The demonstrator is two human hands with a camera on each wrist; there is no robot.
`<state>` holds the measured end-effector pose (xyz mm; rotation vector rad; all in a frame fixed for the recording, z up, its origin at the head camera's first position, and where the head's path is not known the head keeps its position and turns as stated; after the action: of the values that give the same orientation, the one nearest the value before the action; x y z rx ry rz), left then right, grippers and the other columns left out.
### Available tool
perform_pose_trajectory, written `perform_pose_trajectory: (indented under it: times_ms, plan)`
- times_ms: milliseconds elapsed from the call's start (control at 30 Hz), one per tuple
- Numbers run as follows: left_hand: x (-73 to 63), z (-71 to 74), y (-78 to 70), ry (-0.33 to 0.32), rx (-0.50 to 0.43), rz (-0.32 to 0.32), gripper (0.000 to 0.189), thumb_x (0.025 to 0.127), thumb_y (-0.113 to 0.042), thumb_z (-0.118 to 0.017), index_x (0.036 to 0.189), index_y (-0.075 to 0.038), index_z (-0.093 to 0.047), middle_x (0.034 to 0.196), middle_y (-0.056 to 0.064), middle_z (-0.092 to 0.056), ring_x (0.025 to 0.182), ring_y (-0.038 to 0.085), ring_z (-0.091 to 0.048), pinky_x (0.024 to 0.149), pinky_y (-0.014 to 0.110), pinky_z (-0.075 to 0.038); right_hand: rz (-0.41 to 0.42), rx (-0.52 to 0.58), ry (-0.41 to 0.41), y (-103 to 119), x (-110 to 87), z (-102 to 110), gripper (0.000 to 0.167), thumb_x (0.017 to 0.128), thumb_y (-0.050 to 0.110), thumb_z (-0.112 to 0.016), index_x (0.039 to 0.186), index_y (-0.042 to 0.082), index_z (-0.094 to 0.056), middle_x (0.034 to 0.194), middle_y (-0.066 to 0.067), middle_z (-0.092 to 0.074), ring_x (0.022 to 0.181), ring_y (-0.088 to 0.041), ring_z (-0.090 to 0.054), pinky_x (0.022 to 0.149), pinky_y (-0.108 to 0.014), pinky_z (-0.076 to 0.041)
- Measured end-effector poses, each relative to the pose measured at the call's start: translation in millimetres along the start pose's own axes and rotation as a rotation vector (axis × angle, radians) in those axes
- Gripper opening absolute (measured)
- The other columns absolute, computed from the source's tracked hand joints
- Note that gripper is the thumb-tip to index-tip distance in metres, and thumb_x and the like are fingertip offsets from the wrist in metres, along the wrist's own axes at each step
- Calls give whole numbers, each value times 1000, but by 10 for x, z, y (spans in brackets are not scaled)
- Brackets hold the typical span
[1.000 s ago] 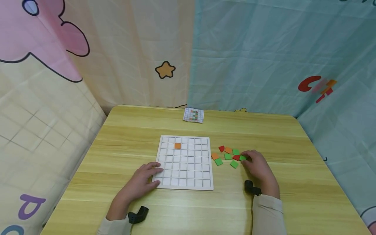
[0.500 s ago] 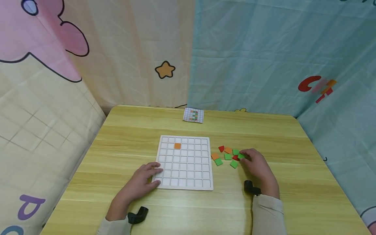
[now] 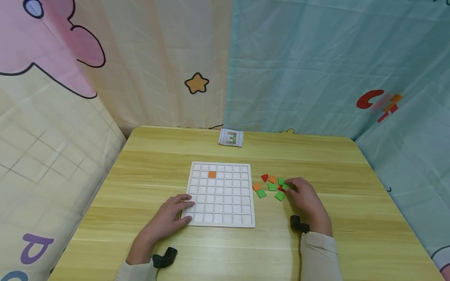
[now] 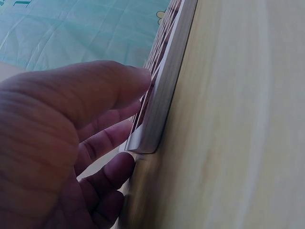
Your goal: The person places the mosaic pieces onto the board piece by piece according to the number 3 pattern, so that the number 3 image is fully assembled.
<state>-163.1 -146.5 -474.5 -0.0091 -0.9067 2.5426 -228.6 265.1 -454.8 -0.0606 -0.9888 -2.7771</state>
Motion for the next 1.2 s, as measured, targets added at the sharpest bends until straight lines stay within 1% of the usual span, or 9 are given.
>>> perform_pose_trajectory:
  times_ms: [267,400,533,800,1000,1133,1200]
  plan:
    - [4,12,1,-10,3,-9,40,85,-15,-77,123,-7,-69,136,6,-56,128,35,-48,102,58,-37,32,-36,17,1,40,-56,21,90,-3,-66,111,-7,-67,102,-18,-63,95,-35,-57,86,-53,-45]
    - [7,11,6,-7,5,-8,40,86,-16,-77,124,-7,-69,136,6,-56,128,35,-48,102,58,-37,23,-65,28,-22,45,-76,23,89,-1,-67,112,-5,-67,102,-17,-62,95,-35,-55,86,-53,-43]
    - [6,14,9,-6,10,-6,40,87,-18,-76,125,-8,-69,136,5,-56,128,35,-48,102,58,-37,21,-81,28,-29,52,-84,24,89,-1,-67,113,-5,-67,103,-18,-62,97,-37,-54,87,-55,-43]
    - [12,16,1,-2,5,-1,38,87,-18,-76,124,-8,-70,136,5,-56,128,34,-48,103,57,-37,26,-24,4,39,79,-62,24,89,-3,-65,113,-6,-66,109,-21,-62,102,-39,-56,91,-56,-43]
    - [16,7,-11,14,-9,2,38,88,-18,-76,124,-7,-69,136,6,-56,128,34,-48,102,57,-37,53,5,3,137,122,-107,24,89,-4,-66,113,-5,-67,109,-19,-63,99,-35,-56,87,-52,-45]
    - [6,3,-3,15,-12,10,38,87,-18,-76,123,-8,-70,136,5,-56,128,34,-48,102,58,-37,63,11,23,242,179,-173,25,90,-2,-67,115,-4,-67,111,-18,-62,98,-33,-55,86,-51,-45]
    - [3,0,1,12,-12,11,38,87,-18,-76,123,-8,-70,136,5,-56,128,34,-48,102,58,-37,64,8,32,304,221,-212,24,91,-1,-67,115,-3,-67,110,-16,-62,96,-32,-54,84,-49,-44]
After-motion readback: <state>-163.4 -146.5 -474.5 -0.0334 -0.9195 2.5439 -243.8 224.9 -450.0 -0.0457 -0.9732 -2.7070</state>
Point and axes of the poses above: each hand's wrist, its own x-axis towards the middle knuckle, its own z-axis out of the back of the hand, y = z × x, the point moved 7 cm from there along x, towards the middle knuckle
